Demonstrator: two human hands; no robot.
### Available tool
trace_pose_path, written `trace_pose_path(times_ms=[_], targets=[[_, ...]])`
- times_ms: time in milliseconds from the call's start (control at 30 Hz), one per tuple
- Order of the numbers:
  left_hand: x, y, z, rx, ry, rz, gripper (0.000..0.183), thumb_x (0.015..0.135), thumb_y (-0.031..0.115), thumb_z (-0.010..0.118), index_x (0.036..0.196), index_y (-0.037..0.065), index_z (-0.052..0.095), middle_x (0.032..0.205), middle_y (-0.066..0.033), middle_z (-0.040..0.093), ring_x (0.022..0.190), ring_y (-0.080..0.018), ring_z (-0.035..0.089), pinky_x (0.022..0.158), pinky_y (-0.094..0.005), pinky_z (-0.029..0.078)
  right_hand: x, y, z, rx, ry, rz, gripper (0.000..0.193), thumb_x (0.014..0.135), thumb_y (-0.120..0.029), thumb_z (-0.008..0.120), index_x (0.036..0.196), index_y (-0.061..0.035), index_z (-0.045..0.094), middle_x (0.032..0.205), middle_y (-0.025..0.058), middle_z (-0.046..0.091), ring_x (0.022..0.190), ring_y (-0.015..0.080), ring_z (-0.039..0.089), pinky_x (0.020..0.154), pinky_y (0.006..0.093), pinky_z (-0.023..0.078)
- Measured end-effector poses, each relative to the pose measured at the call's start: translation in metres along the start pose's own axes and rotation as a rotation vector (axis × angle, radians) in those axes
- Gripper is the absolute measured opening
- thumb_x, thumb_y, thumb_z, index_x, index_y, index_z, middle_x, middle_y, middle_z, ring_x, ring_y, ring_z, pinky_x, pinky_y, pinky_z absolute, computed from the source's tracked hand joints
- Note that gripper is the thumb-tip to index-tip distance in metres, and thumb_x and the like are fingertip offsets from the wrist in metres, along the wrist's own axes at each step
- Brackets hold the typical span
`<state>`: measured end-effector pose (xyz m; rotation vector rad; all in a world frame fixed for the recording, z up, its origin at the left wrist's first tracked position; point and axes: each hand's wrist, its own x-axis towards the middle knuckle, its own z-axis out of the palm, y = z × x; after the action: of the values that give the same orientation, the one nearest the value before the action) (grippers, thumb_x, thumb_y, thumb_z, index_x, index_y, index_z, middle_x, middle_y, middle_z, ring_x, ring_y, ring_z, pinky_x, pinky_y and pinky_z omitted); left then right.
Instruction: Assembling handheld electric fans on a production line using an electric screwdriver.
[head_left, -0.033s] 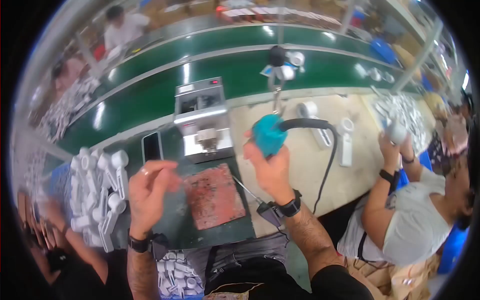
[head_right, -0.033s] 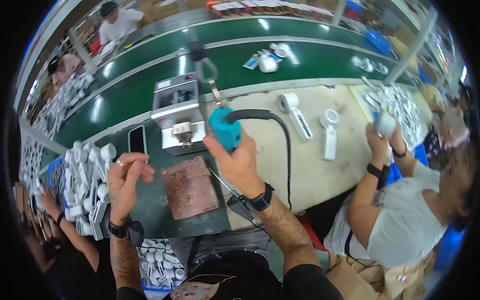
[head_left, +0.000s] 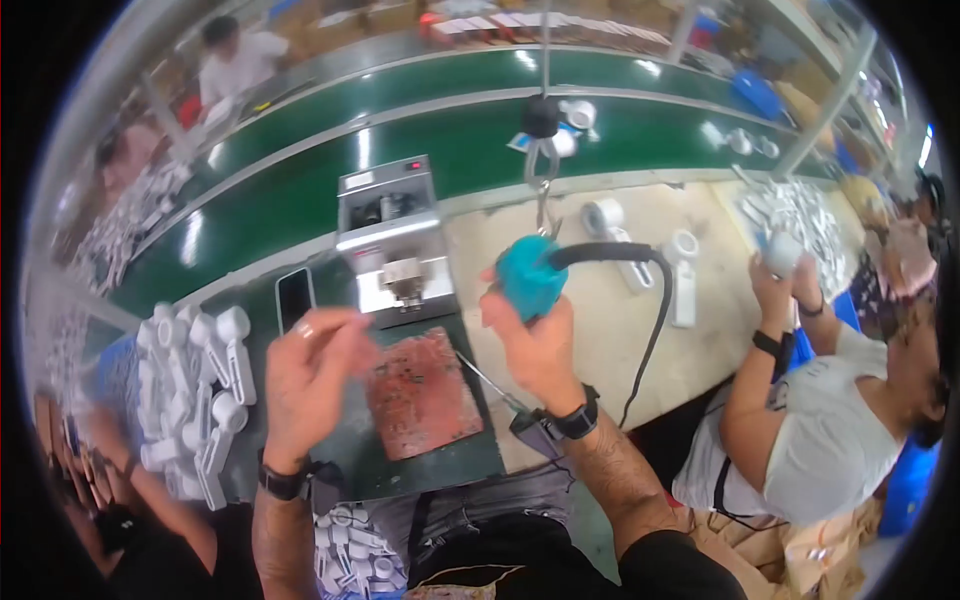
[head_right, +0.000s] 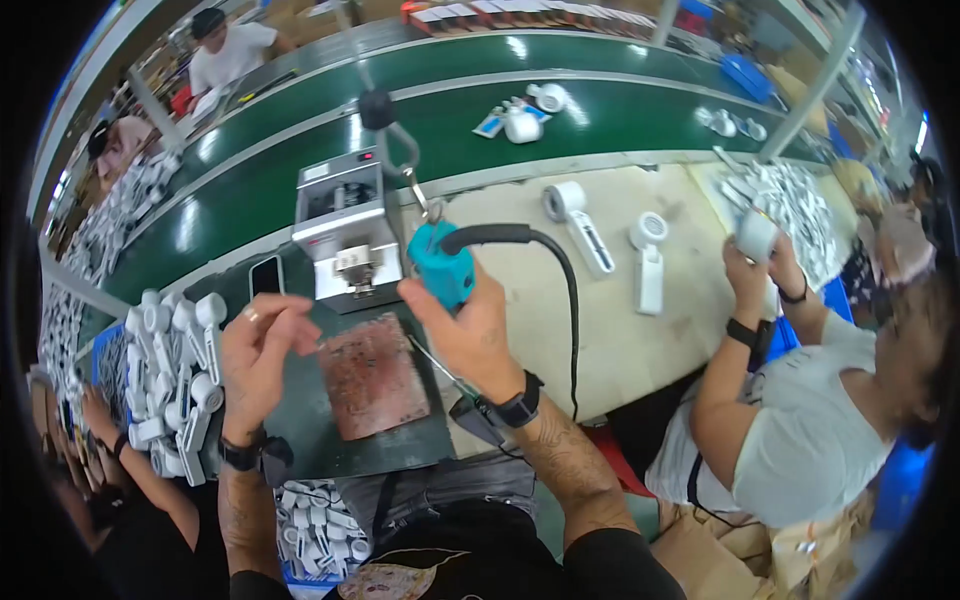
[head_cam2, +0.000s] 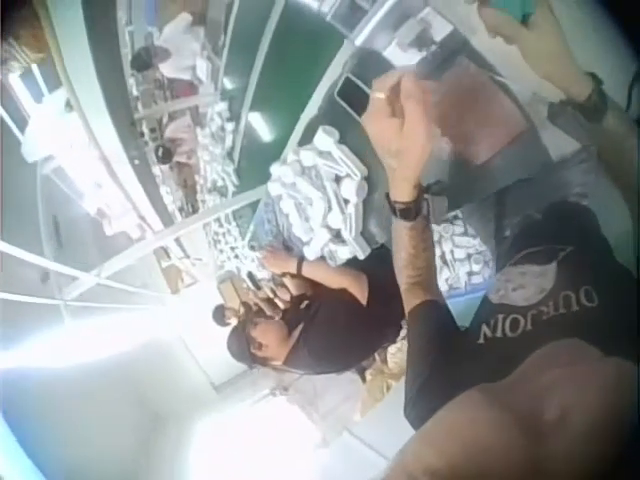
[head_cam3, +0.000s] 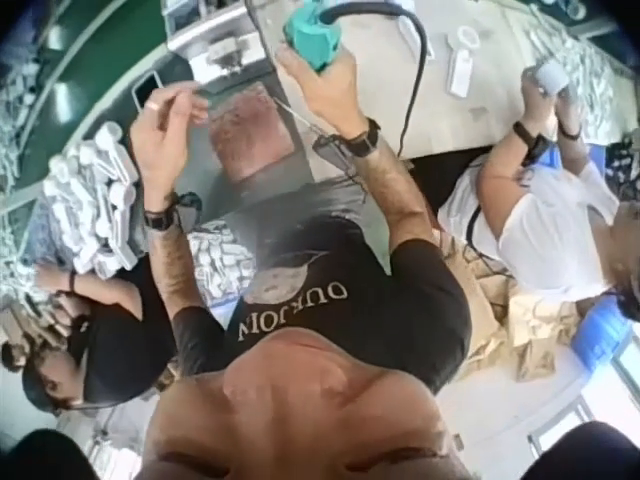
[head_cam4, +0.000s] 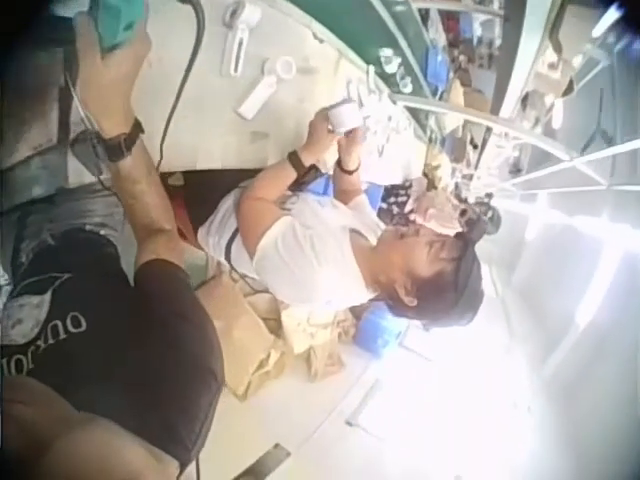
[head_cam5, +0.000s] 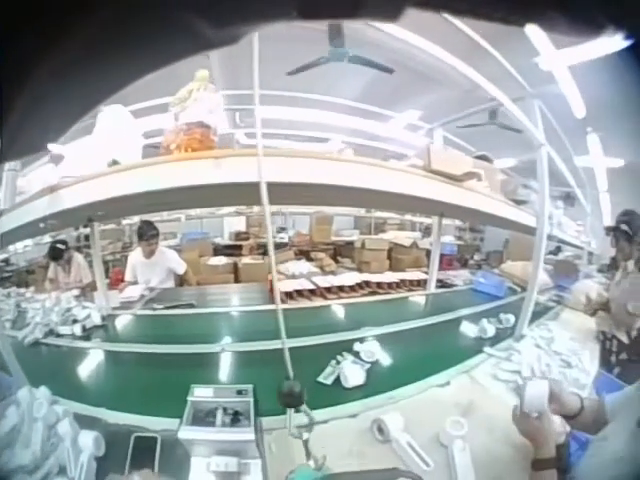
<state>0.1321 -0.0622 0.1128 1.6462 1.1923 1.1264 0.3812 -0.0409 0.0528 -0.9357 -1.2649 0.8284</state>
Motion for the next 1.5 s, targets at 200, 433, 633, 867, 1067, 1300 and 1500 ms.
trace_pose_path(times_ms=[200, 433, 633, 867, 1067, 1300, 1500], targets=[[0.114, -0.025, 0.165, 0.095, -0.351, 0.192, 0.037, 0.096, 0.033, 0.06, 0.113, 0.0, 0.064, 0.083, -0.0143, 0.07, 0.071, -0.0268, 0.068, 0.064, -0.0402, 0.051, -0.075, -0.03, -0.04, 0.043, 0.062, 0.071, 0.024, 0.091, -0.007, 0.065, 0.113, 0.0028, 0.061, 0.087, 0.0037, 0.063, 0.075, 0.0113, 0.059, 0.067, 0.0267, 0.047], [0.143, -0.052, 0.311, 0.625, -0.456, 0.355, 0.053, 0.098, 0.044, 0.051, 0.138, 0.01, 0.054, 0.108, -0.0168, 0.069, 0.101, -0.0364, 0.066, 0.089, -0.0481, 0.051, -0.115, -0.064, -0.051, -0.025, 0.22, 0.172, 0.06, 0.087, -0.047, 0.074, 0.111, 0.0057, 0.059, 0.078, 0.009, 0.063, 0.069, 0.0169, 0.06, 0.062, 0.0276, 0.046], [0.125, -0.066, 0.308, 0.475, -0.183, 0.456, 0.034, 0.091, 0.018, 0.056, 0.119, 0.0, 0.062, 0.09, -0.0143, 0.067, 0.091, -0.0327, 0.065, 0.076, -0.0485, 0.052, -0.111, -0.053, -0.055, -0.071, 0.238, 0.045, 0.074, 0.084, -0.062, 0.072, 0.11, 0.0057, 0.055, 0.074, 0.0078, 0.058, 0.063, 0.0178, 0.058, 0.056, 0.029, 0.046], [0.043, -0.022, 0.14, 0.371, -0.299, 0.344, 0.043, 0.084, 0.017, 0.062, 0.123, 0.0, 0.056, 0.079, -0.0191, 0.067, 0.072, -0.0412, 0.065, 0.067, -0.0512, 0.051, -0.09, -0.034, -0.055, -0.026, 0.286, 0.143, 0.069, 0.086, -0.057, 0.074, 0.114, 0.0027, 0.056, 0.078, 0.0088, 0.061, 0.067, 0.0179, 0.059, 0.062, 0.0294, 0.048], [-0.007, -0.034, 0.067, 0.591, -0.239, 0.282, 0.036, 0.079, 0.019, 0.069, 0.113, 0.007, 0.063, 0.1, -0.0192, 0.069, 0.086, -0.0404, 0.067, 0.077, -0.0475, 0.054, -0.088, -0.022, -0.044, 0.08, 0.108, 0.069, 0.062, 0.089, -0.044, 0.076, 0.12, 0.0056, 0.055, 0.089, 0.0105, 0.063, 0.078, 0.0173, 0.062, 0.068, 0.029, 0.049], [-0.031, -0.064, 0.052, 0.587, -0.108, 0.398, 0.039, 0.081, 0.017, 0.069, 0.118, 0.008, 0.066, 0.119, -0.0138, 0.067, 0.11, -0.034, 0.062, 0.09, -0.045, 0.053, -0.077, -0.037, -0.006, 0.07, 0.014, 0.002, 0.065, 0.097, -0.053, 0.06, 0.12, 0.0067, 0.049, 0.086, 0.0133, 0.057, 0.072, 0.0222, 0.058, 0.061, 0.0352, 0.048], [-0.037, -0.071, 0.05, 0.502, -0.078, 0.356, 0.033, 0.081, 0.019, 0.075, 0.112, 0.008, 0.07, 0.106, -0.0093, 0.068, 0.101, -0.0309, 0.063, 0.084, -0.0414, 0.054, -0.073, -0.05, 0.009, 0.049, -0.062, 0.035, 0.068, 0.099, -0.055, 0.054, 0.119, 0.0101, 0.046, 0.091, 0.0159, 0.056, 0.07, 0.0223, 0.057, 0.06, 0.0357, 0.048]])
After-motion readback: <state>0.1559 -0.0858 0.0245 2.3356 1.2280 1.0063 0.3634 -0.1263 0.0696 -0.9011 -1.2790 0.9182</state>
